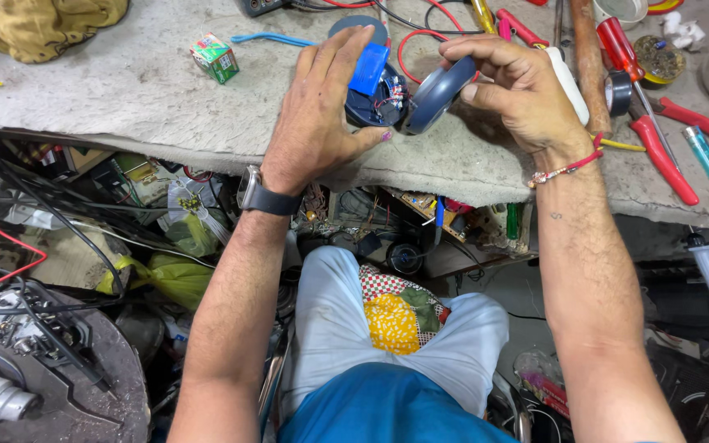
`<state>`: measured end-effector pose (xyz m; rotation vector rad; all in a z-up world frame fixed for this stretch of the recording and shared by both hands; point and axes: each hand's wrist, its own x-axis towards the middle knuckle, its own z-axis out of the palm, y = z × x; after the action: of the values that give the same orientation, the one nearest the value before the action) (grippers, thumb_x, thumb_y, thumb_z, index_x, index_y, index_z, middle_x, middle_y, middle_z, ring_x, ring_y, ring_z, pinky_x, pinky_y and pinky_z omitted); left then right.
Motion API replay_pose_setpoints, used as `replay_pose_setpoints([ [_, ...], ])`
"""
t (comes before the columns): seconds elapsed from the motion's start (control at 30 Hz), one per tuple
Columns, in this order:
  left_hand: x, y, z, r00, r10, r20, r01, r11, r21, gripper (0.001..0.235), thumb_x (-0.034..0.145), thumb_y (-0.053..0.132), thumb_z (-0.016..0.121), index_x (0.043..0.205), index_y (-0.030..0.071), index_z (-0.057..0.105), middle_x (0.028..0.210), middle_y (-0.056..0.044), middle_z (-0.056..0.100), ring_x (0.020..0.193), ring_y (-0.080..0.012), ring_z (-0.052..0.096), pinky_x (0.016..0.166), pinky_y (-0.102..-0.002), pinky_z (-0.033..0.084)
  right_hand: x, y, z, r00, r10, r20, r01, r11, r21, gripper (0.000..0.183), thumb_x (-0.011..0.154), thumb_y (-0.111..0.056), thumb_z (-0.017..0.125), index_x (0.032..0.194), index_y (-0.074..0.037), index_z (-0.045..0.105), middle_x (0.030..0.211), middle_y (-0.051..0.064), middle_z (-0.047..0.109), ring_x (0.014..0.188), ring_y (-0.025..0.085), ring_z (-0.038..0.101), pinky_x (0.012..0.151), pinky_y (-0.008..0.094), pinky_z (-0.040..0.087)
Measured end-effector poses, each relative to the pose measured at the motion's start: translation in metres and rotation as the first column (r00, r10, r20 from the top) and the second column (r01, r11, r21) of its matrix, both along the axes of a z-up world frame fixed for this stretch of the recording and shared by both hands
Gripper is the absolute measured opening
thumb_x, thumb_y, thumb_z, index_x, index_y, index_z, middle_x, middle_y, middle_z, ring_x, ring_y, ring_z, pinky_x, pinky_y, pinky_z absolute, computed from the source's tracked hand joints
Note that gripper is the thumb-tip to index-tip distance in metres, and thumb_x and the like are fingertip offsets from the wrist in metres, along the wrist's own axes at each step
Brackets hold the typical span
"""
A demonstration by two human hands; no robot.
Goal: The person disassembles a small blue electronic device, removes a battery, and uses a soldering iron to work on the internal wiring. They then reassemble the device and test it by pressing a button.
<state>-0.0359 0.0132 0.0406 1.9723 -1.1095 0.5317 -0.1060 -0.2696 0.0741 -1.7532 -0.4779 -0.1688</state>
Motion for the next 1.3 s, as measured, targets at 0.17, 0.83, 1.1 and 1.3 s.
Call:
replay_pose_setpoints([
  [0.17, 0.001, 0.002, 0.004, 0.998, 0.027, 0.048, -0.031, 0.995, 0.099, 0.085, 0.070, 0.042, 0.092, 0.139, 0.006, 0.058, 0.148, -0.016, 0.054, 0.122, -0.0382, 0.051, 0.106, -0.048, 0.046, -0.008, 0.004, 0.006, 0.968, 0.035, -0.247, 0.050, 0.943, 0.329, 0.035, 0.089, -0.006, 0.061, 0.123, -0.002, 0.068, 0.131, 0.011, 0.066, 0.116, 0.019, 0.068, 0.105, 0.036, 0.058],
  [0.83, 0.067, -0.023, 0.034, 0.928, -0.290, -0.233, 0.331, 0.930, 0.160, 0.057, 0.087, 0.058, 0.076, 0.094, 0.002, 0.075, 0.078, -0.011, 0.071, 0.070, -0.0233, 0.069, 0.064, -0.039, 0.054, 0.006, -0.023, 0.021, 0.981, 0.049, 0.190, 0.025, 0.928, -0.371, 0.030, 0.075, -0.006, 0.089, 0.093, -0.006, 0.065, 0.131, 0.010, 0.060, 0.130, 0.020, 0.059, 0.112, 0.035, 0.052],
  [1.1, 0.116, -0.060, 0.016, 0.715, -0.384, -0.584, 0.402, 0.909, -0.104, 0.067, 0.096, 0.065, 0.062, 0.084, 0.000, 0.072, 0.070, 0.005, 0.061, 0.066, -0.0036, 0.052, 0.055, -0.028, 0.047, 0.007, -0.022, 0.015, 0.959, -0.048, 0.279, 0.213, 0.771, -0.600, 0.024, 0.070, -0.010, 0.087, 0.079, -0.006, 0.065, 0.134, 0.011, 0.066, 0.126, 0.023, 0.062, 0.106, 0.039, 0.050],
  [1.3, 0.127, -0.064, 0.004, 0.701, -0.425, -0.573, 0.424, 0.894, -0.144, 0.067, 0.099, 0.067, 0.053, 0.097, 0.003, 0.074, 0.076, 0.005, 0.068, 0.070, -0.0015, 0.061, 0.060, -0.024, 0.053, 0.014, -0.032, 0.007, 0.957, -0.040, 0.286, 0.204, 0.797, -0.569, 0.027, 0.073, -0.011, 0.084, 0.096, -0.006, 0.071, 0.134, 0.011, 0.066, 0.130, 0.025, 0.062, 0.112, 0.038, 0.048],
])
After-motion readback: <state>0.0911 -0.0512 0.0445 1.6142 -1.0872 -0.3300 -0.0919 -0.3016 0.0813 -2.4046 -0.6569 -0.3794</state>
